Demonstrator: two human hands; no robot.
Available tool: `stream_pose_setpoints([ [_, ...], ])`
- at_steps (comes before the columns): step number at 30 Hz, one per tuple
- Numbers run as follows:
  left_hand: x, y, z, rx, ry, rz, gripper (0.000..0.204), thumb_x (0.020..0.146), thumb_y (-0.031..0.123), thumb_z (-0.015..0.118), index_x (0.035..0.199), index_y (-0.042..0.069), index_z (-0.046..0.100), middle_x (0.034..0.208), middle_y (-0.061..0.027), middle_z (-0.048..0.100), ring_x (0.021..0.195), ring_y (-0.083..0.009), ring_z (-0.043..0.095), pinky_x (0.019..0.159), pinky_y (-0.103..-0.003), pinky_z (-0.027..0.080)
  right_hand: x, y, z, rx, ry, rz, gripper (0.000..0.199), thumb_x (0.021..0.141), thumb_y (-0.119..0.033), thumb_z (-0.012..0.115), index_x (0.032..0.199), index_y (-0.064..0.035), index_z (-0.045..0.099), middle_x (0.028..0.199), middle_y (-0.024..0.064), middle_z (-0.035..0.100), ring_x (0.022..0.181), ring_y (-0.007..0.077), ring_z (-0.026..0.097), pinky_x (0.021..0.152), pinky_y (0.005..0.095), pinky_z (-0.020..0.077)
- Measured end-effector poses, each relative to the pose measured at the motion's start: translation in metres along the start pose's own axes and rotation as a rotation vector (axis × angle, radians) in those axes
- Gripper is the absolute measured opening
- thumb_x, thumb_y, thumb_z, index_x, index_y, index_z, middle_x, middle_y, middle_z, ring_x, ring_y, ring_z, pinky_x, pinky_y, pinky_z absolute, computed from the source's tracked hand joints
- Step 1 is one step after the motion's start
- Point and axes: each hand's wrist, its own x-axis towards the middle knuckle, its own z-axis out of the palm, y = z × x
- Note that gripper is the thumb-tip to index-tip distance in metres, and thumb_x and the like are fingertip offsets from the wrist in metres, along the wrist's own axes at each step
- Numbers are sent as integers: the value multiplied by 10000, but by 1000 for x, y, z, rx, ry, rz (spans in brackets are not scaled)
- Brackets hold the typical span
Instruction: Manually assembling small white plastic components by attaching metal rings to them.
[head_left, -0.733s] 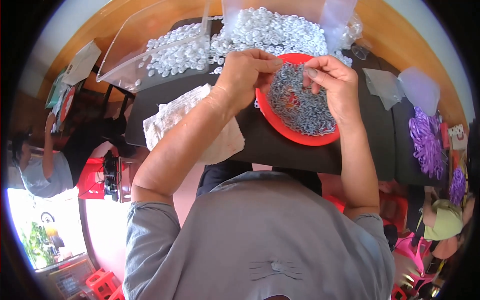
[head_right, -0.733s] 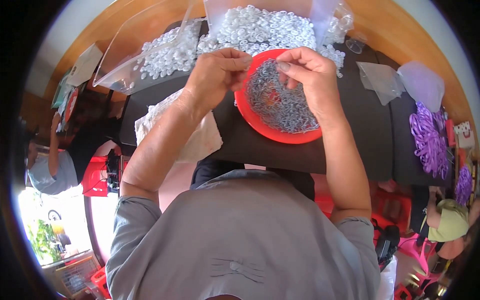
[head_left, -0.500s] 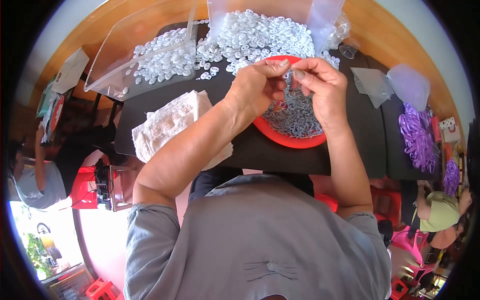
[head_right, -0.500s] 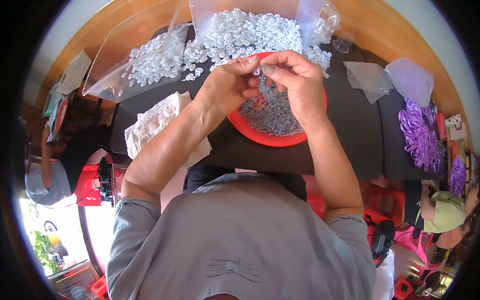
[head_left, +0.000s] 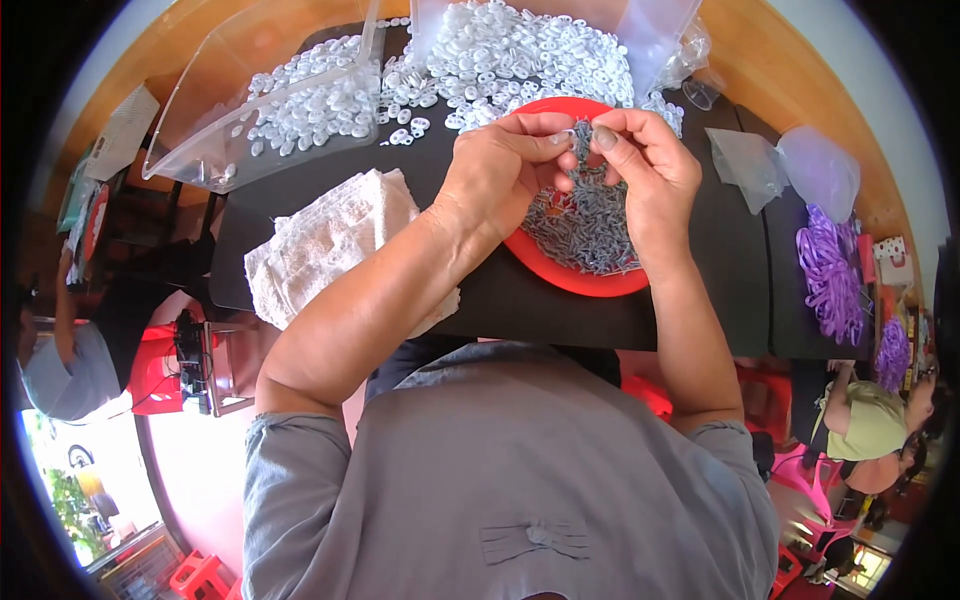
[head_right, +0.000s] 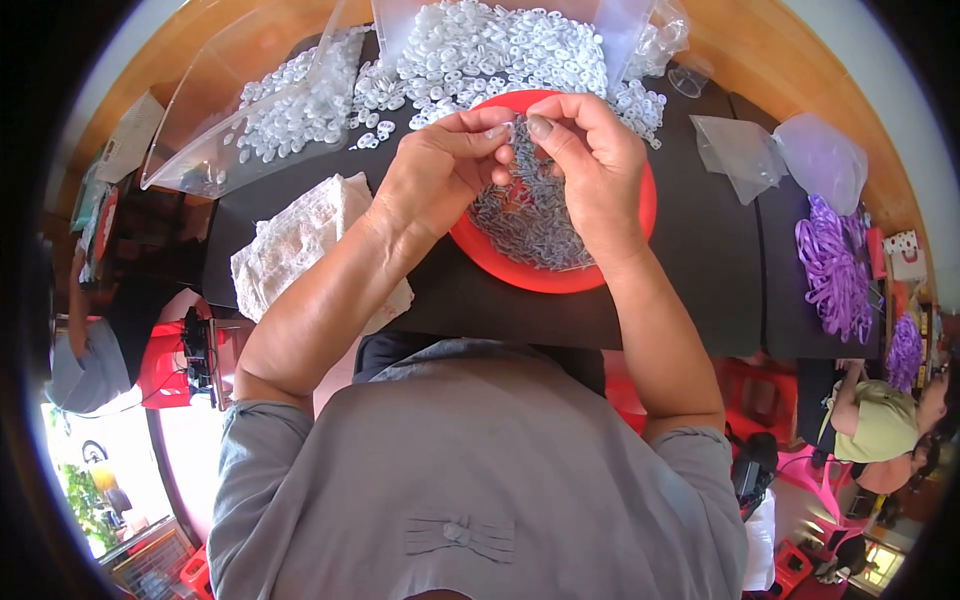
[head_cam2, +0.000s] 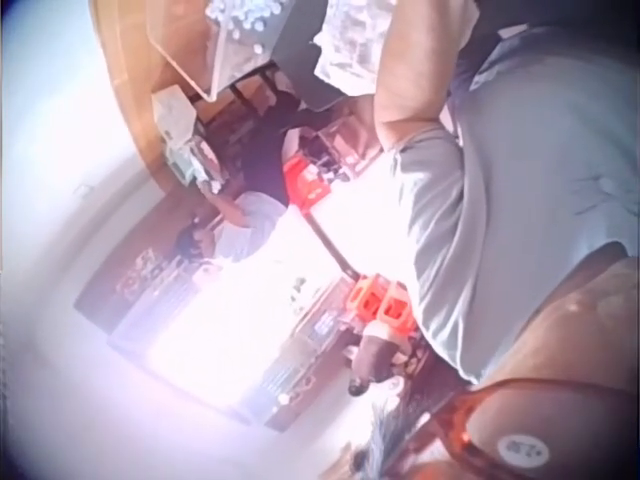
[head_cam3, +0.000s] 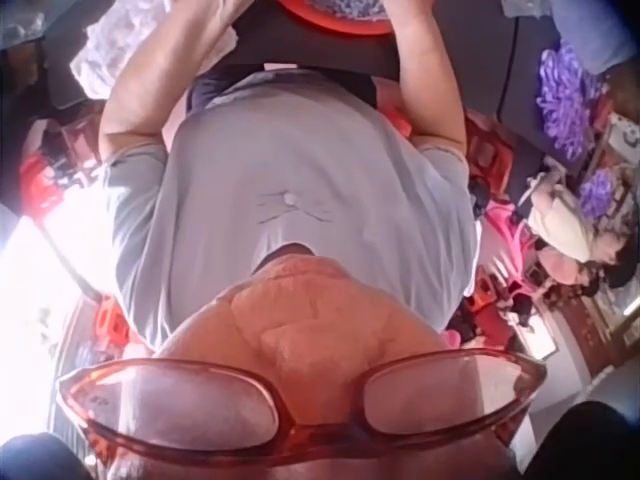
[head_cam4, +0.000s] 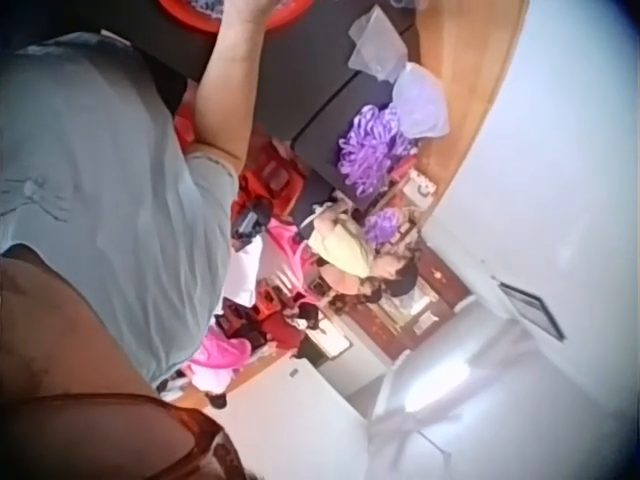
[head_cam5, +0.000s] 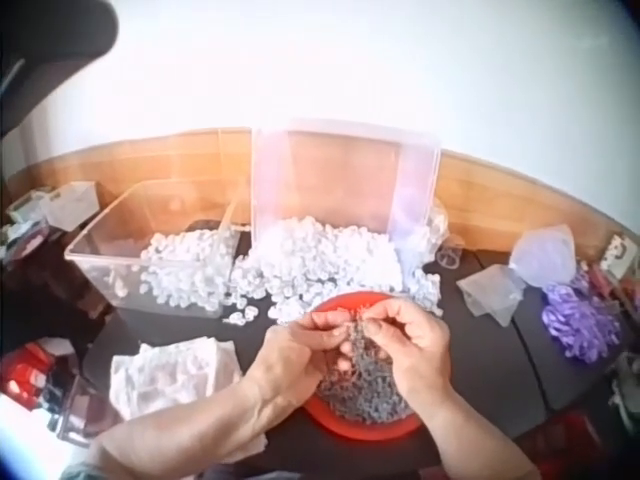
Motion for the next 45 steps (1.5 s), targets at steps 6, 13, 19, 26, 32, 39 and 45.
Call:
stream_pose_setpoints([
  [6,-5,1,8,67,8,93,129,882,-47,565,1008,-64,586,871,-118,617,727,-204,614,587,-315,497,-1,-2,0,-59,-35,-7,104,888,-79,652,967,-12,664,819,-13,631,667,40,512,580,177,398],
  [13,-5,1,3,133,12,123,132,880,-37,579,1011,-50,587,883,-124,630,745,-202,627,625,-312,498,-2,-2,2,-75,-45,-2,97,891,-78,650,960,-12,665,824,-16,632,661,40,503,581,180,401],
  [19,-9,3,8,130,64,174,132,862,-46,595,993,-48,585,855,-117,637,710,-198,637,582,-309,502,-3,0,2,-23,-1,-30,89,895,-74,643,956,-12,663,831,-5,640,691,48,548,579,187,411],
  [26,-10,3,10,157,67,173,130,844,-59,609,972,-46,588,844,-129,644,697,-204,656,560,-294,506,-4,1,3,-60,5,-54,87,895,-68,646,957,-10,664,838,2,647,688,47,559,576,183,418],
  [32,-12,2,9,174,69,192,131,831,-70,613,956,-42,586,838,-130,642,690,-217,658,546,-293,499,-6,2,5,-82,-3,-46,77,897,-64,640,947,-7,653,840,9,652,676,55,572,568,182,411],
  [39,-17,4,12,152,171,116,147,807,-88,616,920,-9,564,838,-121,633,682,-238,658,539,-302,481,-12,4,16,56,-3,5,65,895,-50,630,939,-6,647,816,35,658,696,80,602,562,197,414],
  [45,-11,5,7,130,144,166,154,805,-91,618,902,12,557,823,-117,627,661,-244,657,552,-296,470,-6,-3,10,116,-40,148,61,894,-75,629,916,-22,651,800,17,659,715,70,610,581,195,424],
])
